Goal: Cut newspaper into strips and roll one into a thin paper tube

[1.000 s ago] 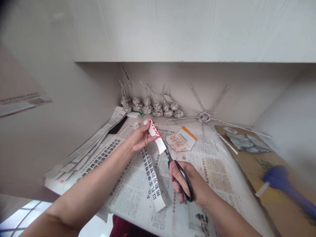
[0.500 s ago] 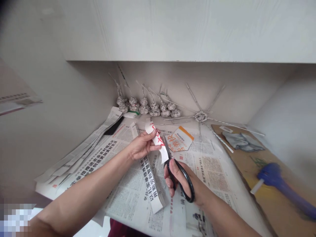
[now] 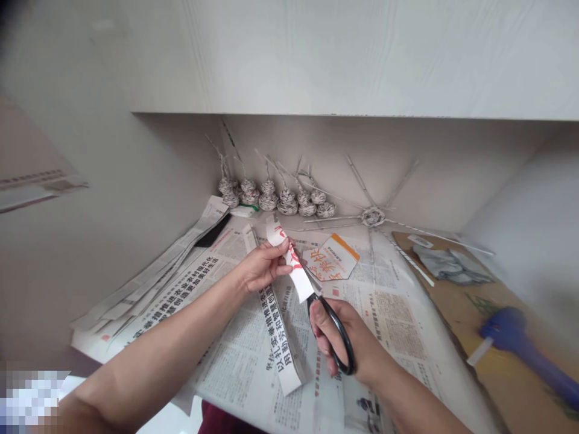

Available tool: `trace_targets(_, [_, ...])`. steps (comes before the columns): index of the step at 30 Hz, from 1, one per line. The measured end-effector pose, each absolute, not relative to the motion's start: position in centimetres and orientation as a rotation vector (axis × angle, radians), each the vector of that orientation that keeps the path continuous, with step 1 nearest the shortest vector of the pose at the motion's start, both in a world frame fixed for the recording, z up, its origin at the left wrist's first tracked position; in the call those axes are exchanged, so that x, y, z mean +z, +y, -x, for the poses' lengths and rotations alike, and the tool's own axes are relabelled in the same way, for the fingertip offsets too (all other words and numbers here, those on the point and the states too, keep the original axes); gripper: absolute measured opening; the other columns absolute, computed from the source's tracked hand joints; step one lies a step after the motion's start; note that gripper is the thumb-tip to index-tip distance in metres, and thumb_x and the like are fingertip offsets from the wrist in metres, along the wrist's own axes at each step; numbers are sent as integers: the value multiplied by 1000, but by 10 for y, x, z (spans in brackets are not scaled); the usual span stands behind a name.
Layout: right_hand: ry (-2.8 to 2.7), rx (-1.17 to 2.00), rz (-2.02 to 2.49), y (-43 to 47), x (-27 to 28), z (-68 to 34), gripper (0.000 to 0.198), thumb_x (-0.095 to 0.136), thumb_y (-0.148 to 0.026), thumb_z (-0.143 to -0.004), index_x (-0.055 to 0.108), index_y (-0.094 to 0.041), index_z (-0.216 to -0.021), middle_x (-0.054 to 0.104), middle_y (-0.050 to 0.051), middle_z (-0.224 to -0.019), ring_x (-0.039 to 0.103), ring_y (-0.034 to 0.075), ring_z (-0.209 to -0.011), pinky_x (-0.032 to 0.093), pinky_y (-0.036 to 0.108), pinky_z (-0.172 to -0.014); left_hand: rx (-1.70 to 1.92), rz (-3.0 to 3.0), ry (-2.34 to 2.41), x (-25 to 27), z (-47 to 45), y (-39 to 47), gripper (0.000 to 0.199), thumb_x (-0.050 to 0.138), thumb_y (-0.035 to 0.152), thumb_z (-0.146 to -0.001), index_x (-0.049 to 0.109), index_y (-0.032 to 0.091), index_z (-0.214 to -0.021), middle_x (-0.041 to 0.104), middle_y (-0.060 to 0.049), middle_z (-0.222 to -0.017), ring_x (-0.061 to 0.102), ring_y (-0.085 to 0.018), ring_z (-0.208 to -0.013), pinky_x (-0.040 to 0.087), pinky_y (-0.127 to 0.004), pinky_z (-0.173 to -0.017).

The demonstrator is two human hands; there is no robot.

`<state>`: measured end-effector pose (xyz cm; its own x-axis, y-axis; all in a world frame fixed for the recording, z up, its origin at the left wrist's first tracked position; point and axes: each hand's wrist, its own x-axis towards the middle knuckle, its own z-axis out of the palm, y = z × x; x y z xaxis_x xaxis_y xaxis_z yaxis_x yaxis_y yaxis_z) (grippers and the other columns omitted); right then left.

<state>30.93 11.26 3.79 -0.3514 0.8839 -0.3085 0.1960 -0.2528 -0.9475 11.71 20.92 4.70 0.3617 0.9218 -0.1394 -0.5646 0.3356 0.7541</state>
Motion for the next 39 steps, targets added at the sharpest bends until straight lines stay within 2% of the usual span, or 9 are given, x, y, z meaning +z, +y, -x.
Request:
trace_targets(4, [-1477, 1630, 1365, 113, 39, -310, 67, 50, -87, -69, 44, -21, -65, 41, -8, -43, 36, 5, -29, 31, 19, -30, 1103, -588, 622, 51, -113, 212, 10, 68, 6, -81, 69, 8, -92, 70, -7, -82, 71, -13, -67, 56, -12, -48])
trace_targets(8, [-1472, 1652, 1345, 114, 41, -313, 64, 51, -83, -73, 44, -21, -65, 40, -9, -44, 34, 4, -30, 29, 17, -30, 1152, -461, 584, 53, -105, 220, 15, 58, 17, -92, 66, 11, -103, 68, -5, -78, 71, -15, -66, 59, -19, -50])
trace_targets(12, [-1506, 1697, 1304, 114, 42, -315, 62, 48, -81, -78, 45, -20, -67, 39, -9, -46, 33, 4, -32, 31, 18, -31, 1212, -457, 617, 52, -99, 228, 13, 53, 18, -95, 63, 10, -99, 69, -7, -79, 72, -16, -69, 60, -20, -52])
trace_targets(18, [-1565, 1725, 1146, 114, 38, -317, 62, 39, -78, -85, 51, -17, -77, 48, -4, -56, 47, 7, -42, 38, 21, -45, 1185, -565, 608, 51, -101, 225, 14, 48, 19, -97, 60, 11, -96, 71, -8, -77, 72, -17, -65, 62, -26, -55])
trace_targets(22, [-1528, 1749, 1118, 115, 33, -318, 63, 39, -76, -86, 54, -15, -83, 53, -2, -65, 53, 9, -51, 42, 25, -54, 1136, -615, 596, 49, -107, 219, 9, 54, 18, -94, 60, 11, -93, 71, -9, -78, 73, -20, -68, 63, -29, -55])
trace_targets(25, [-1548, 1740, 1095, 116, 30, -318, 61, 39, -74, -88, 54, -16, -82, 55, 0, -70, 56, 11, -55, 43, 27, -57, 1125, -638, 594, 47, -113, 214, 4, 62, 11, -88, 62, 10, -92, 71, -7, -79, 73, -18, -70, 62, -26, -57])
trace_targets(28, [-1546, 1744, 1057, 116, 28, -319, 58, 39, -71, -90, 54, -16, -82, 56, 0, -73, 58, 12, -59, 44, 28, -60, 1135, -663, 625, 47, -116, 212, 12, 67, 2, -80, 65, 9, -90, 72, -6, -82, 72, -16, -70, 62, -23, -59])
trace_targets(39, [-1473, 1815, 970, 118, 29, -325, 58, 39, -68, -92, 62, -14, -91, 57, 1, -74, 53, 10, -56, 43, 26, -58, 1199, -744, 609, 48, -111, 216, 16, 75, 4, -73, 65, 9, -84, 71, -4, -75, 71, -15, -66, 61, -21, -55])
